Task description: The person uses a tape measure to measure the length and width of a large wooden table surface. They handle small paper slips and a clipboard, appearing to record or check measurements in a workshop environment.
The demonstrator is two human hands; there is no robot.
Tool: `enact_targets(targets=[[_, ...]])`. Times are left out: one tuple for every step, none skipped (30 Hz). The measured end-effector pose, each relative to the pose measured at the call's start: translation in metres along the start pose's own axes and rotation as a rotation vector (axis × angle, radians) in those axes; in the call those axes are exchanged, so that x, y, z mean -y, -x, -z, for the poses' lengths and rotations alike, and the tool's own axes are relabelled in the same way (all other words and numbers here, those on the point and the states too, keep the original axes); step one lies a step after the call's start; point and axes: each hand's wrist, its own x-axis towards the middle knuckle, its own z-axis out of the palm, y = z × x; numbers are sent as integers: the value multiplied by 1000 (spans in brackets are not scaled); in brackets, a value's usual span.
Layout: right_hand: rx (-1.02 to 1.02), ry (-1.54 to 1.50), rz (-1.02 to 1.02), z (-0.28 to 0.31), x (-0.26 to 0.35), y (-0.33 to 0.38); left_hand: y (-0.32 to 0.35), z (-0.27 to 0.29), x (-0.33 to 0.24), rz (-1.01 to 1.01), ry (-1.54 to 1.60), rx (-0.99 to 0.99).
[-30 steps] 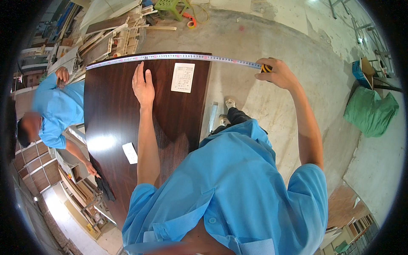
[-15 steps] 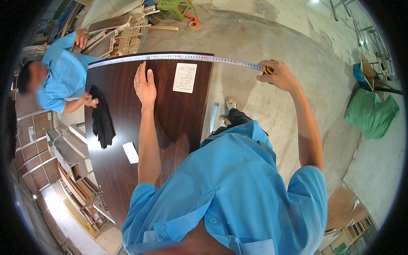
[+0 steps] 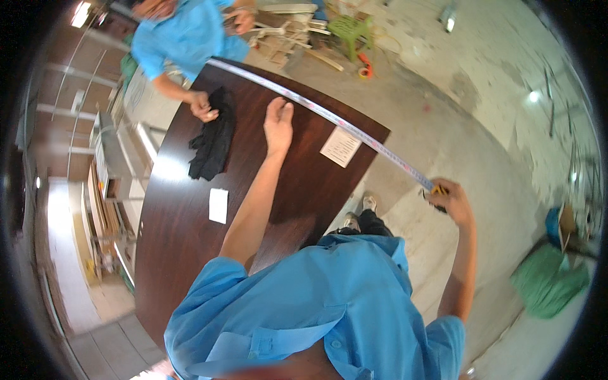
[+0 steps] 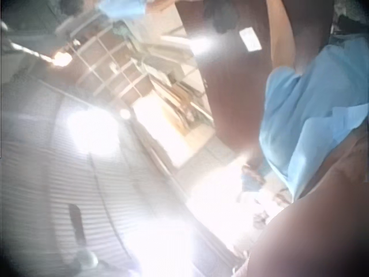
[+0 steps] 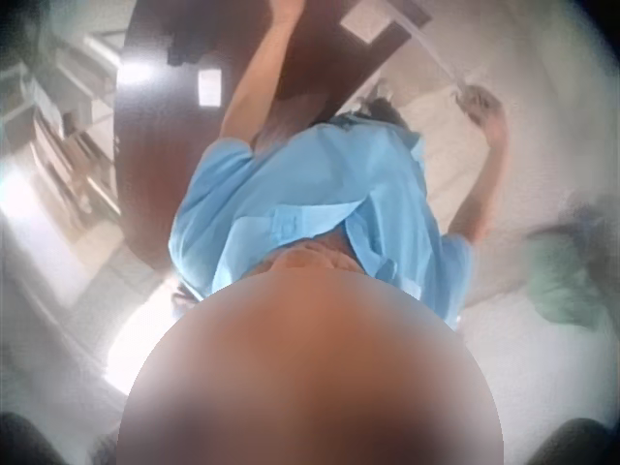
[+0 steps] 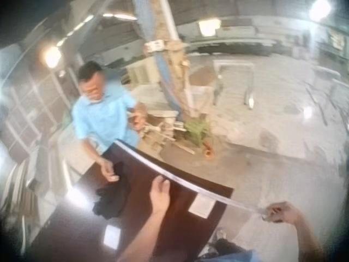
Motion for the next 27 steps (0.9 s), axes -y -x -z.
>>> enact_targets(targets=[[21,-82,3,-2,4,0,-1,-2,-2,33,-41,-7],[43,-111,-31,-4,6,2,0,-5,-4,128,-53,-5],[38,-97,-96,-4,8,1,0,-7,-8,208,57,-20],[70,-133,-33,-5,8,0,1,-9,-11,282,177,-10],[74,-126,-9,-6,8,-2,-1,-8,-15,325,277,8],[72,-101,21,-6,6,-1,-2,-7,-19,415,363,30],[95,-97,-1,-6,4,-4,-1,-5,-22,400,359,42],[93,-145,-21,-4,0,-1,-4,-1,-27,404,286,85],[77,-154,-28,-4,-4,-3,0,5,-32,336,282,93],[69,-167,10,-2,-7,-2,3,16,-37,342,235,127],[83,-200,1,3,-10,0,9,31,-42,277,164,162],[75,-184,-56,7,-14,3,16,50,-47,198,24,195],[77,-183,-54,14,-17,6,25,75,-52,82,-152,218],[76,-181,-25,21,-20,10,37,101,-57,-25,-287,201],[76,-164,-57,29,-23,15,51,128,-61,-29,-319,174],[75,-143,-63,37,-27,22,64,157,-63,18,-498,136],[65,-91,-73,45,-32,30,77,187,-64,-18,-629,91],[96,-115,-106,53,-38,38,93,216,-65,-34,-805,40],[115,-109,-144,58,-44,47,111,242,-64,-37,-936,-40],[120,-64,-204,65,-49,54,123,265,-63,110,-1141,-28],[109,-35,-224,66,-55,58,136,283,-59,224,-1237,-26],[167,-110,-197,71,-59,61,144,295,-55,348,-1252,4],[202,-128,-211,71,-63,63,155,304,-48,324,-1271,9],[233,-130,-213,75,-65,64,163,310,-42,393,-1288,30],[272,-121,-202,76,-67,61,167,314,-35,399,-1236,25],[296,-124,-202,79,-67,57,168,318,-29,414,-1177,18],[321,-128,-200,80,-66,52,167,319,-23,398,-1096,-10]])
